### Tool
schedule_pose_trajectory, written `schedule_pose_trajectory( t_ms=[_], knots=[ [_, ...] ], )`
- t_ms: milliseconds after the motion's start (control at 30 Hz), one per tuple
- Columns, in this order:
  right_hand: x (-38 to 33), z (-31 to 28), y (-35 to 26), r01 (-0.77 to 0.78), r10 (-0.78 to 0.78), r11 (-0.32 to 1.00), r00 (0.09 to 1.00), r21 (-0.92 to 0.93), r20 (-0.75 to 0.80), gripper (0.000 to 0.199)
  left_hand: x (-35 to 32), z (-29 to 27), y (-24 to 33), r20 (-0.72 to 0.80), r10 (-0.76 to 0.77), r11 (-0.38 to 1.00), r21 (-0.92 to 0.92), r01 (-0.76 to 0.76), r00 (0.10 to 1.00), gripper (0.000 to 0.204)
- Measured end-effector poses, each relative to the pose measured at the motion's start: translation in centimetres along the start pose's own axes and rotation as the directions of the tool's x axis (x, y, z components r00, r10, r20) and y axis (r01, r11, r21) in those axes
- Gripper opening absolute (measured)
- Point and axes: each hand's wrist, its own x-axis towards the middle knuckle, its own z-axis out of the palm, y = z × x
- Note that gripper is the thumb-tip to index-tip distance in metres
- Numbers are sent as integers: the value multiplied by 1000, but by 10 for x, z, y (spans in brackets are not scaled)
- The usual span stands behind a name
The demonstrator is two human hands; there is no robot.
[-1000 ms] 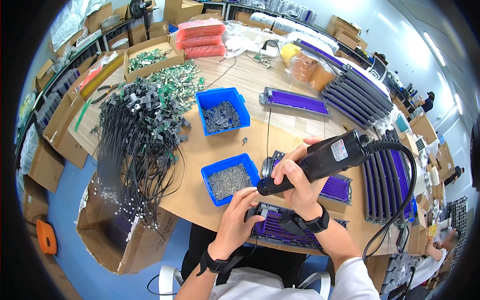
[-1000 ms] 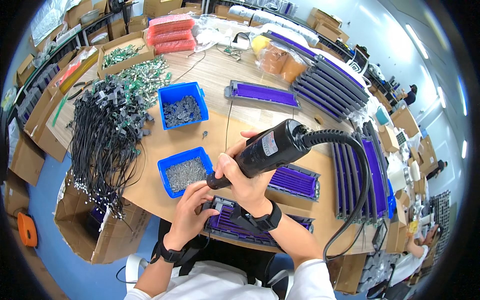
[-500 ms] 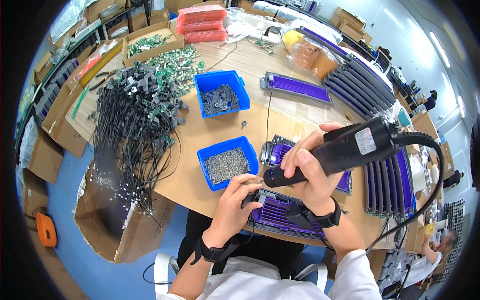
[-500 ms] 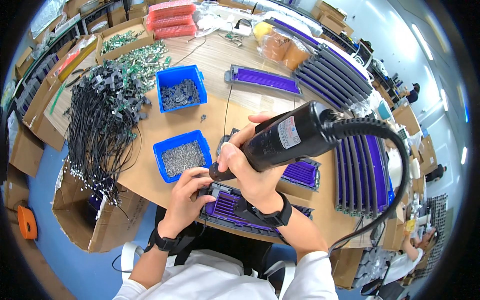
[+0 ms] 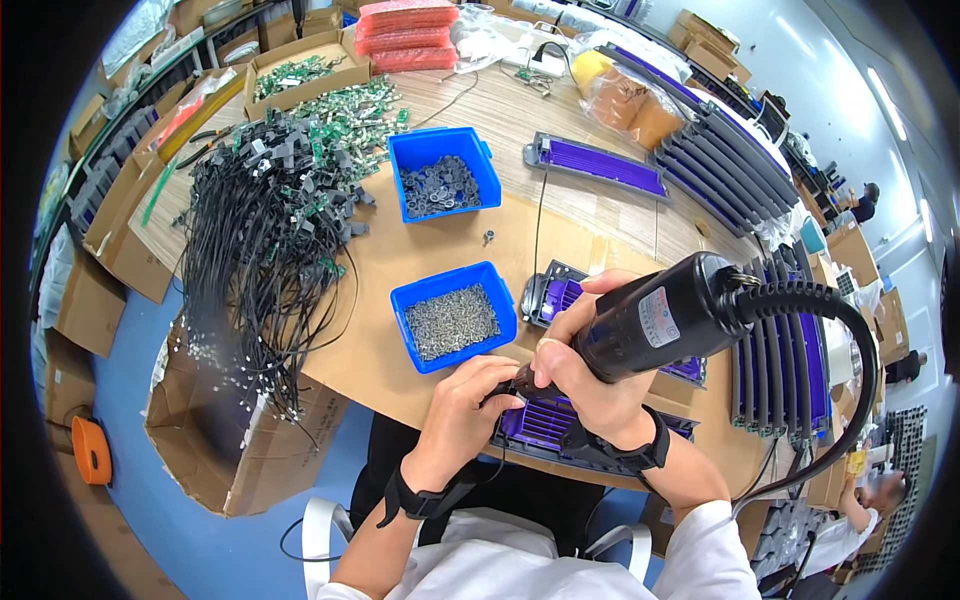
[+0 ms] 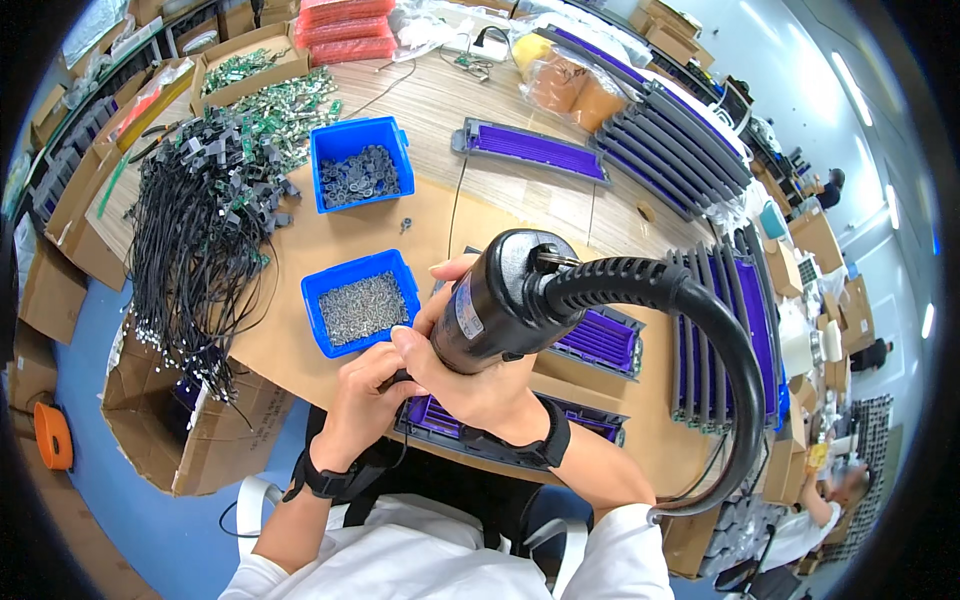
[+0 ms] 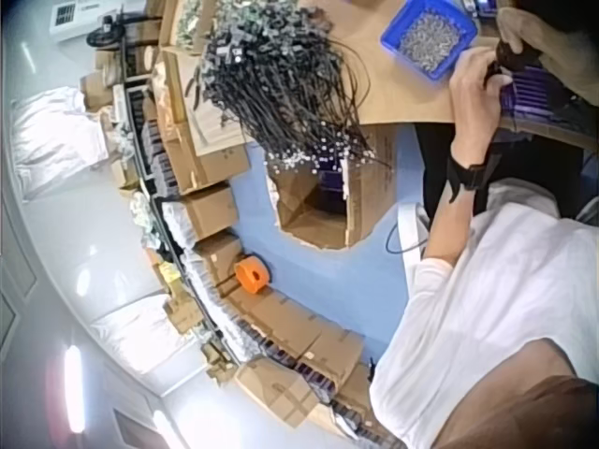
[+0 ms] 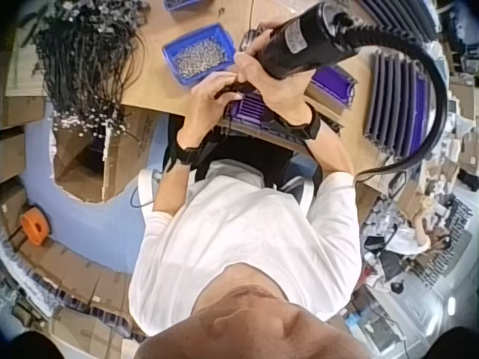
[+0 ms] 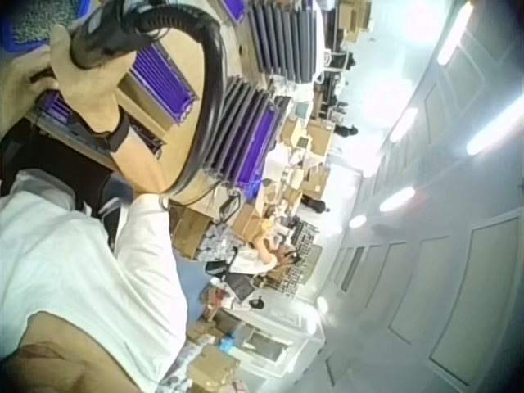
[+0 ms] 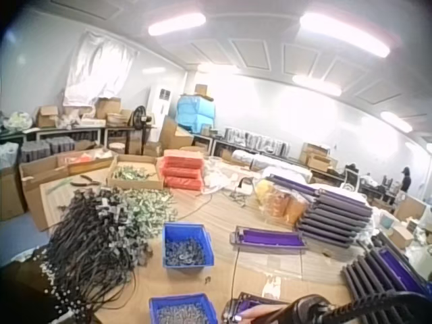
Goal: The person uses a handheld electric screwdriver to fasten screws into purple electronic components on a workbench. They repeatedly pick up components, align them, and drive screws into place before stacking the finished units.
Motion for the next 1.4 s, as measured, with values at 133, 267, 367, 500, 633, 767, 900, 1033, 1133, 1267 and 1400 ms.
schedule_pose_trajectory(
  t_ms=[133,267,367,500,633,767,900,1033,1133,1267,1400],
  knots=[
    [0,-2,6,22,-21,998,999,-59,24,43,0,0,1,-3,-12,1000,-13,11,1000,34],
    [0,1,5,-13,12,1000,1000,0,-11,42,1,-1,1,5,-9,1000,-17,9,1000,33],
    [0,1,6,-20,20,1000,1000,-12,6,42,0,-2,2,12,-17,1000,-25,18,1000,33],
    [2,0,9,-15,15,1000,998,-6,55,42,0,-1,1,8,-14,1000,-24,14,1000,34],
    [5,-3,10,-38,30,998,990,54,136,40,2,-3,4,27,-18,1000,-24,19,999,35],
    [10,-6,14,54,-55,998,963,10,264,43,1,-3,5,27,-19,999,-35,20,999,36],
    [6,-5,16,43,-48,999,958,26,284,43,1,-4,6,46,-38,999,-22,39,998,35],
    [-1,-5,19,27,-31,999,978,21,207,37,0,-5,11,48,-73,997,-19,74,996,35],
    [-2,-4,13,39,-38,999,977,-2,210,36,-1,-5,12,54,-73,997,0,73,996,35],
    [-1,-6,5,34,-42,998,978,43,204,41,-1,-3,9,79,-109,993,-39,112,991,39],
    [4,-24,-19,114,-114,993,985,9,128,51,2,-7,16,139,-105,994,26,103,985,47]
  ],
)
